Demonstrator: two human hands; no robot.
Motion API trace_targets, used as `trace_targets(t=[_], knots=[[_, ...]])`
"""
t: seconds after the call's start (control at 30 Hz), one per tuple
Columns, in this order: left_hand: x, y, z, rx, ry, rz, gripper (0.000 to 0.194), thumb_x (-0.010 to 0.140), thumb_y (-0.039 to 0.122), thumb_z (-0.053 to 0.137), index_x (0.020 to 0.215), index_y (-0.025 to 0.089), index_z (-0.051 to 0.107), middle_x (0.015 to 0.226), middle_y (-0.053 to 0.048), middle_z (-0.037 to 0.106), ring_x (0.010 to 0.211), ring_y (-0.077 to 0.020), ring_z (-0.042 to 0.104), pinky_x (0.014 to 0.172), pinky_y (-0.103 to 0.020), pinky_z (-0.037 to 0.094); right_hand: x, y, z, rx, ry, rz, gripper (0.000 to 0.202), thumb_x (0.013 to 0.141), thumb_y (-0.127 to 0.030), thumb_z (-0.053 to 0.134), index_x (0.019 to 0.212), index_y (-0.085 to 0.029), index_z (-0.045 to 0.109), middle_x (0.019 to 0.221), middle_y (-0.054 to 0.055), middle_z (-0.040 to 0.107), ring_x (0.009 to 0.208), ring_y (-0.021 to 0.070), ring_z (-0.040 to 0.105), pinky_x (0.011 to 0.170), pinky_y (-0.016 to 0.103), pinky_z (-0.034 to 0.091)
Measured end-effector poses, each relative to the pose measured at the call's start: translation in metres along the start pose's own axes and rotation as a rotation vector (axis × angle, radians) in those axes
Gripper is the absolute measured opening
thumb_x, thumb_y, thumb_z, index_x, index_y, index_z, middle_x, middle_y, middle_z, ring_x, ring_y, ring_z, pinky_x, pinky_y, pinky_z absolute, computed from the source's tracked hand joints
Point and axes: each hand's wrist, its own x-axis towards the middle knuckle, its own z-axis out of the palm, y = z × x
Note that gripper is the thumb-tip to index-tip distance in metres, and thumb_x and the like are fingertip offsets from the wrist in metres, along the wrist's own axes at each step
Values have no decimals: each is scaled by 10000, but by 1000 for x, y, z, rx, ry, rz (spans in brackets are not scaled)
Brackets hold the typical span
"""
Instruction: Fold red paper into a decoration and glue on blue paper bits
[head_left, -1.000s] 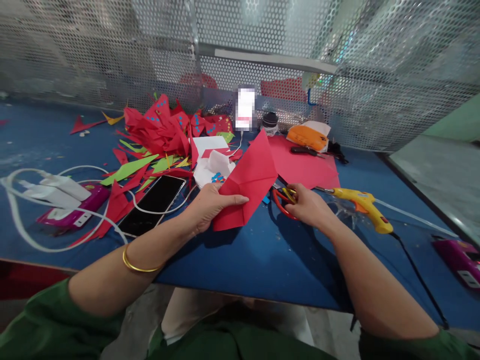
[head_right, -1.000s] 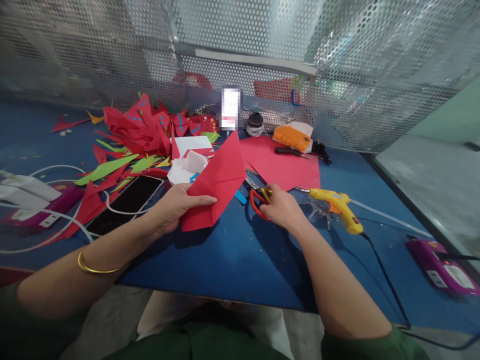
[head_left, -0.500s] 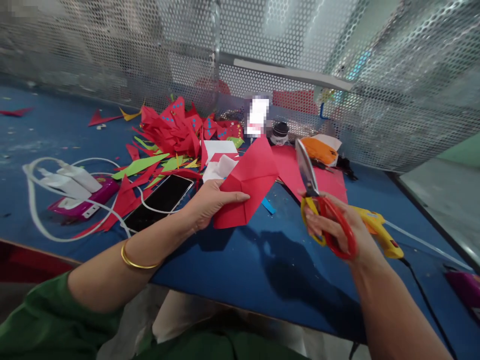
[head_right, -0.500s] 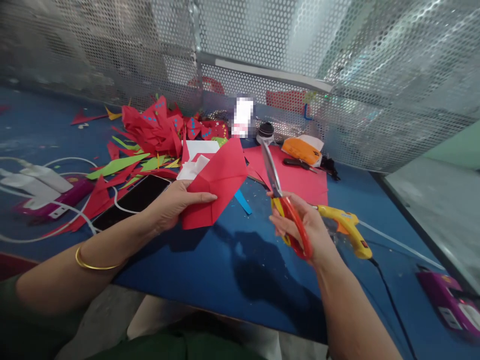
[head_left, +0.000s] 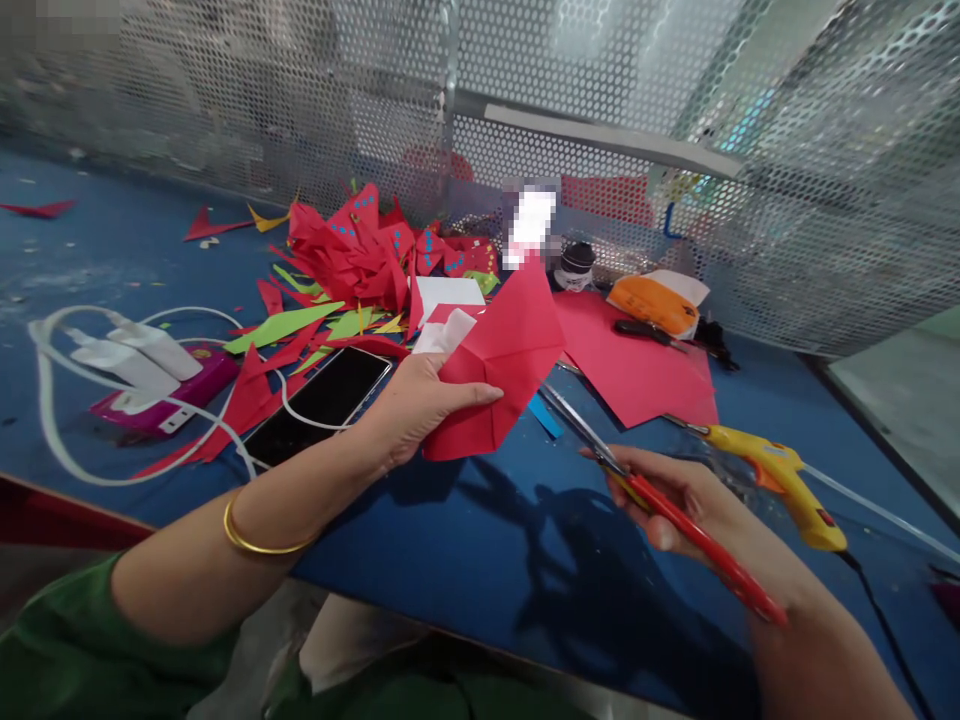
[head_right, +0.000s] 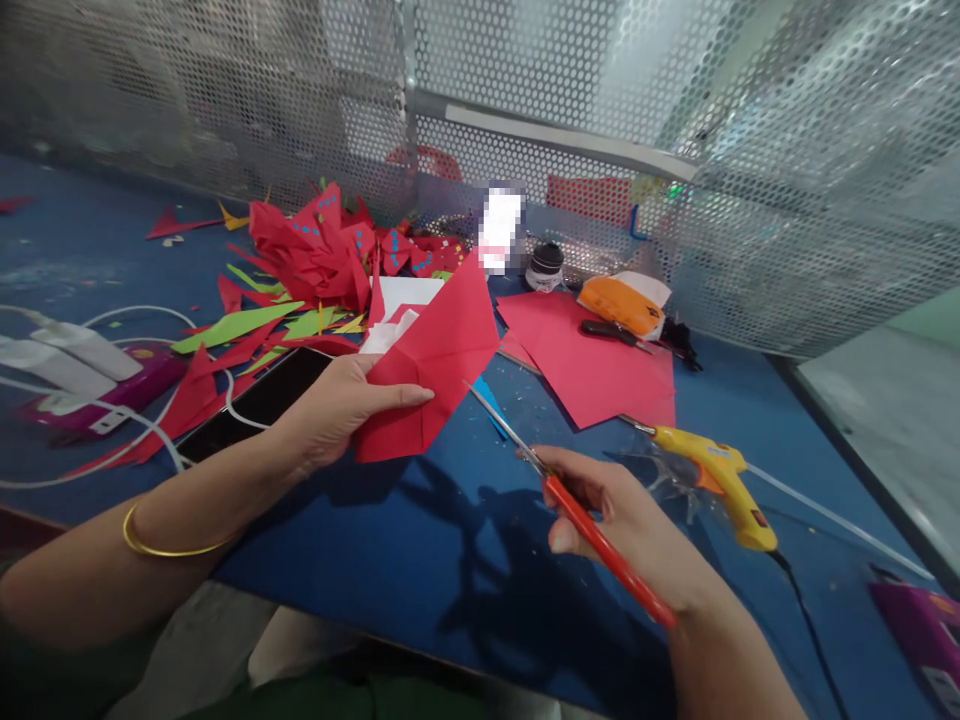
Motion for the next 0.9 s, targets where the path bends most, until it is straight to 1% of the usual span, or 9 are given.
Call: trace_targets(t=[0.07,0.13,0.27,0.37,0.5,0.67,0.77,0.9], knots=[[-1,-2,1,4,-21,-23,390,532,290,930,853,156,754,821,-55,777,694,-195,713,685,-313,581,1,1,3,61,-55,40,777,556,-649,853,1220,-277,696,842,13,581,606,121,469,598,295,496],[-1,-4,2,18,-51,-37,364,541,300,928,825,155,753,810,-53,776,686,-192,712,679,-306,581,3,1,7,107,-92,60,774,551,-647,858,1207,-263,707,814,8,564,595,109,445,542,262,453],[-2,-5,4,45,-69,-67,332,554,290,918,810,156,756,783,-52,771,661,-188,706,672,-310,580,5,1,8,120,-148,18,768,588,-674,825,1208,-236,709,781,10,553,548,86,364,451,232,347],[-2,-5,5,32,-59,-83,308,560,264,909,811,165,761,779,-50,769,668,-195,709,685,-324,584,5,0,6,106,-155,-16,751,625,-688,795,1220,-241,701,793,17,559,537,77,340,418,219,292],[-2,-6,6,24,-70,-94,298,564,257,904,809,159,765,795,-61,774,674,-199,714,680,-322,584,3,-5,8,90,-143,-10,732,631,-684,793,1198,-229,710,775,18,554,544,81,359,420,217,283],[-1,-9,4,63,-93,-113,379,557,297,917,869,141,765,855,-103,786,707,-226,733,688,-340,592,3,-10,13,103,-122,1,695,606,-661,824,1145,-233,733,766,6,542,533,68,367,435,214,301],[-1,-10,3,81,-97,-116,393,561,299,916,887,141,766,873,-114,787,722,-240,739,694,-354,597,4,-7,13,107,-134,12,709,600,-646,836,1169,-238,725,763,-1,542,527,65,354,444,219,313],[-1,-10,4,65,-107,-118,376,571,287,911,886,142,767,876,-110,788,726,-234,739,699,-347,600,4,-4,14,110,-150,26,732,637,-636,822,1241,-244,693,749,-8,527,547,77,349,448,224,287]])
